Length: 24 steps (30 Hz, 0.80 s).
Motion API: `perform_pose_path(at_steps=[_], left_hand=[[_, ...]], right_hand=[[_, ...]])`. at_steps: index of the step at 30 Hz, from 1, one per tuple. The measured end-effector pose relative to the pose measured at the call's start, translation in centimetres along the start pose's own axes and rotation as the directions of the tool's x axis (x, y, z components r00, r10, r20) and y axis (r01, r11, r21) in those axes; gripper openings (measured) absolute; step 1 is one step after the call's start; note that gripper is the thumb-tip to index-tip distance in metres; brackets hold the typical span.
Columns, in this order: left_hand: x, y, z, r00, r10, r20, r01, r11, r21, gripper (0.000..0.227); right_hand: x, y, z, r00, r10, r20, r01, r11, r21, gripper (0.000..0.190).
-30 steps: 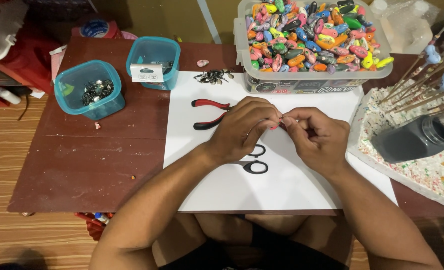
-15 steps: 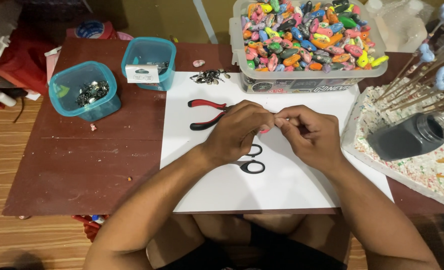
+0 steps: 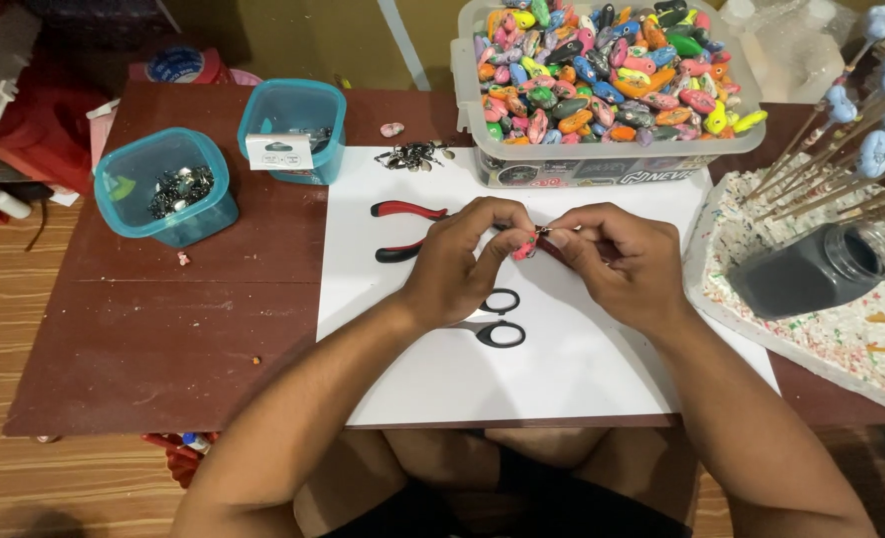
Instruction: Assembling small fishing lures by threading colorful beads onto wire and using pliers to bend the wire.
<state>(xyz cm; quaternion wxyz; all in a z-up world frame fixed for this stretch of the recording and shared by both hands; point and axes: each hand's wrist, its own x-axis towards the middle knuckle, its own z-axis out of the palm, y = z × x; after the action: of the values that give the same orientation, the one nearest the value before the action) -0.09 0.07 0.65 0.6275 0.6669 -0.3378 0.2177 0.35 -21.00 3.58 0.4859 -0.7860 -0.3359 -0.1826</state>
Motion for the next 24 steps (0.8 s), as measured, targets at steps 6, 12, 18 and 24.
perform_pose_path(at_steps=[6,12,18,24], left_hand=[[-0.1,0.4,-0.7,0.997,-0.057,0.057,0.061,0.995,-0.074,0.011],[-0.3,0.3,-0.3,0.991,-0.126,0.039,0.129,0.989,-0.079,0.013],[0.1,0.9,-0.8,0.946,-0.302,0.119,0.303,0.953,0.01,0.026],[0.5,1.2,-0.8,0.927,-0.342,0.151,0.339,0.94,0.05,0.03]], right_hand=[[0.3,1.1,-0.4,0.986,-0.158,-0.055,0.148,0.977,-0.155,0.006],[-0.5,2.3,1.1,0.991,-0.112,-0.073,0.114,0.993,0.019,0.01],[0.0,1.0,2.2,0.983,-0.17,-0.063,0.174,0.983,0.063,0.013],[0.0,1.3,2.5,0.98,-0.195,-0.038,0.196,0.98,0.032,0.012]])
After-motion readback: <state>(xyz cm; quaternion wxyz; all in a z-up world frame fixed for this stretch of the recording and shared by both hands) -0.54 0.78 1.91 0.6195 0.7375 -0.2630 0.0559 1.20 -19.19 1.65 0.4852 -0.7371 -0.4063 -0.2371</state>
